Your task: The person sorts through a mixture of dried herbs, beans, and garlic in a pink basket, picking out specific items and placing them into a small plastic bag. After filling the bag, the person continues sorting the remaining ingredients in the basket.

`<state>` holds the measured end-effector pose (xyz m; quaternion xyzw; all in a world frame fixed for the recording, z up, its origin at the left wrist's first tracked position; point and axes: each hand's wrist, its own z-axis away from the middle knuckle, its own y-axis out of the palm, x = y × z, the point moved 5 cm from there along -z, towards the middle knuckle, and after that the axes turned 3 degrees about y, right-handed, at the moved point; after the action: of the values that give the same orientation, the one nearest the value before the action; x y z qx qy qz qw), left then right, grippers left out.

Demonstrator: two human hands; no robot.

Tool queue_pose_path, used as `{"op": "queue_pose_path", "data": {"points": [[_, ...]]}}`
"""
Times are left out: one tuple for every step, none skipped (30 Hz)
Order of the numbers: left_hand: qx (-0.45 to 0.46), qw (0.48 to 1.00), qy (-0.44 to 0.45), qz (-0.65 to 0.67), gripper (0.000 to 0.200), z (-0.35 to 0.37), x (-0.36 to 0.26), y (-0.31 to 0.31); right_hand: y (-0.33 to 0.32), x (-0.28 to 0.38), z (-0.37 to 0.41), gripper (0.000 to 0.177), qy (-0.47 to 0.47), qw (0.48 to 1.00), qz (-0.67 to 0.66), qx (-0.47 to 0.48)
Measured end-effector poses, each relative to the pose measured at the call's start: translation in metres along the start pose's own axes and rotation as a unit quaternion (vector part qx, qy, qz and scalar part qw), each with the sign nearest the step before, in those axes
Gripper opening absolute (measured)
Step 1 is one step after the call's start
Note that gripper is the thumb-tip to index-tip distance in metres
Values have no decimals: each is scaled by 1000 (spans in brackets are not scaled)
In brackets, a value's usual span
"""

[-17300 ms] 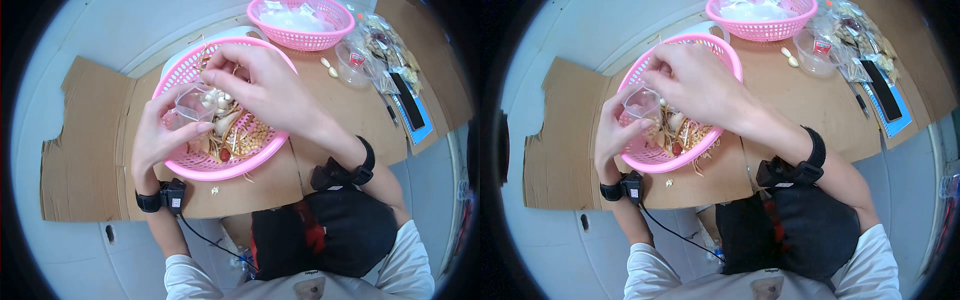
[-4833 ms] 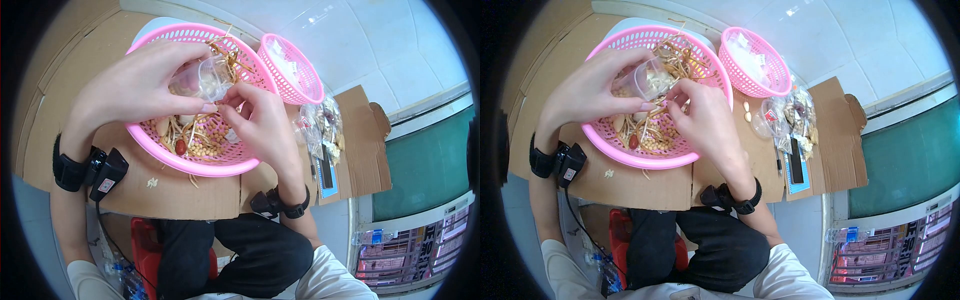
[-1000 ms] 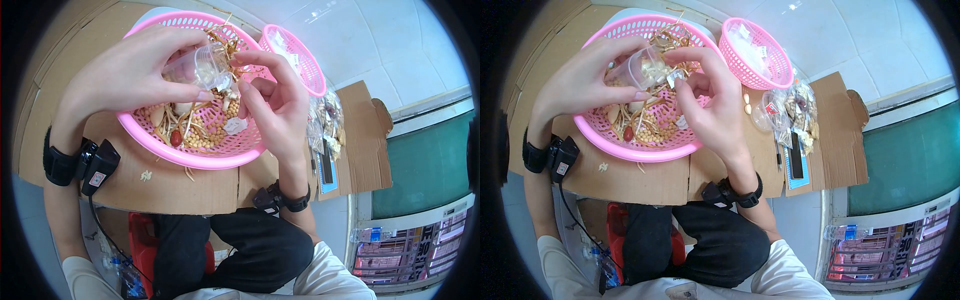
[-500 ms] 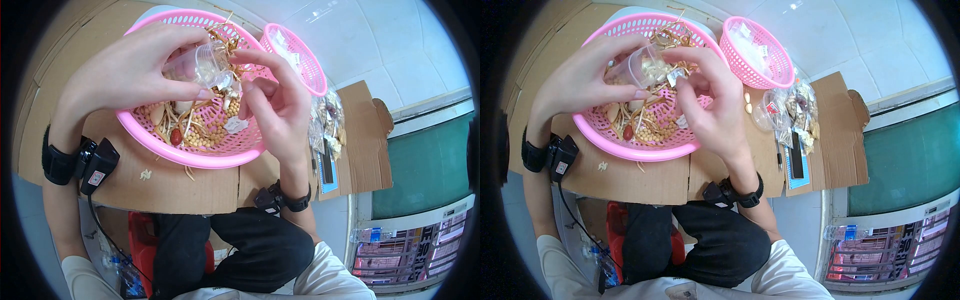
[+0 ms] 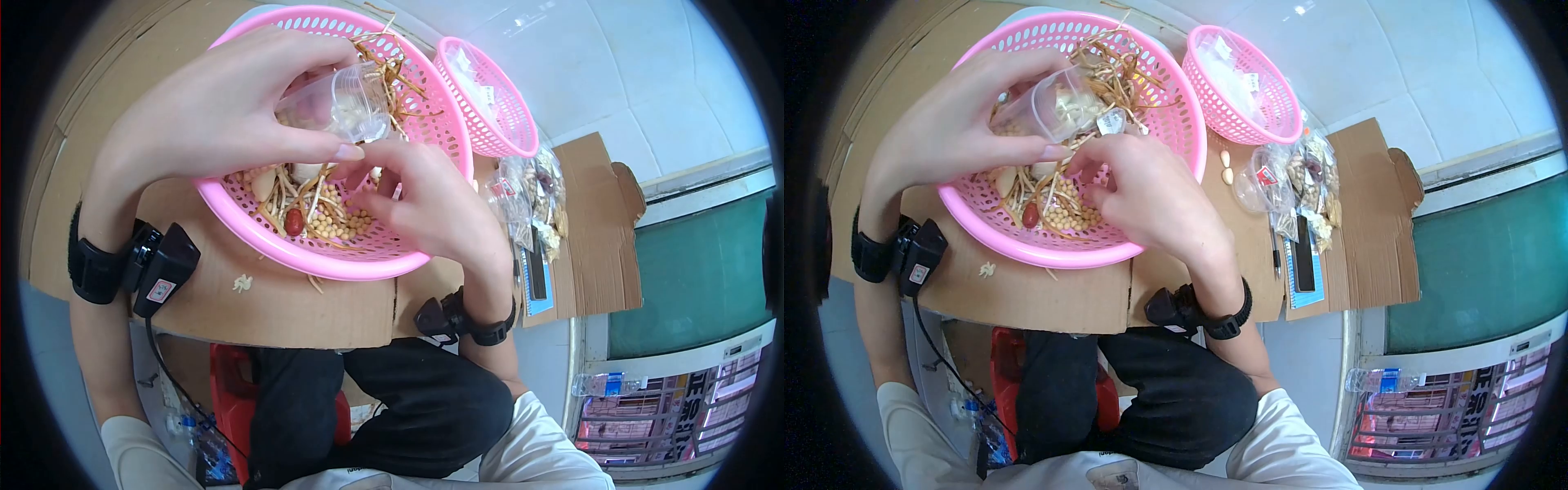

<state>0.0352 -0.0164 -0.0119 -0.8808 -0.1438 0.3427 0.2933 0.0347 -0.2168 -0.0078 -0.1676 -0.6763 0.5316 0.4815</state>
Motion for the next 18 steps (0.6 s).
{"op": "queue_pose_path", "data": {"points": [[-1, 1000, -1, 0, 65, -2, -2, -3, 4, -3, -1, 22, -14, 1000, 18, 15], [33, 999, -22, 12, 62, -5, -4, -4, 7, -3, -2, 23, -28, 999, 36, 29], [66, 997, -43, 24, 59, -7, -5, -3, 6, -2, -3, 23, -28, 998, 37, 29], [65, 997, -43, 24, 59, -8, -6, -4, 7, -2, -3, 24, -19, 998, 36, 56], [75, 996, -49, 27, 57, -8, -7, -3, 9, -2, -3, 25, -9, 996, 35, 83], [84, 994, -56, 31, 54, -8, -7, -2, 10, -3, -4, 25, -10, 996, 35, 84], [84, 994, -56, 31, 54, -9, -7, -3, 11, -4, -4, 27, -21, 996, 27, 87], [89, 994, -52, 29, 52, -10, -8, -2, 12, -5, -4, 29, -32, 995, 19, 90], [94, 994, -47, 28, 50, -10, -8, -2, 12, -5, -4, 29, -33, 995, 20, 91], [94, 994, -47, 28, 50, -10, -8, -2, 12, -5, -4, 27, -29, 995, 21, 91], [91, 994, -43, 28, 49, -11, -9, -1, 12, -5, -4, 26, -25, 995, 22, 91], [89, 995, -39, 29, 48, -11, -9, -1, 12, -4, -4, 26, -25, 995, 23, 91], [88, 995, -39, 29, 48, -11, -10, -2, 11, -3, -4, 24, -22, 995, 29, 97], [91, 995, -43, 26, 48, -11, -10, -2, 11, -2, -4, 22, -19, 994, 36, 103], [93, 994, -48, 24, 47, -11, -10, -2, 11, -2, -4, 22, -19, 994, 37, 103], [93, 994, -47, 24, 47, -11, -10, -2, 11, -2, -4, 21, -23, 994, 37, 102], [95, 994, -46, 23, 47, -11, -10, -2, 11, -2, -4, 19, -28, 994, 37, 101], [97, 994, -44, 22, 47, -11, -10, -2, 11, -3, -4, 19, -28, 994, 37, 101]]}}
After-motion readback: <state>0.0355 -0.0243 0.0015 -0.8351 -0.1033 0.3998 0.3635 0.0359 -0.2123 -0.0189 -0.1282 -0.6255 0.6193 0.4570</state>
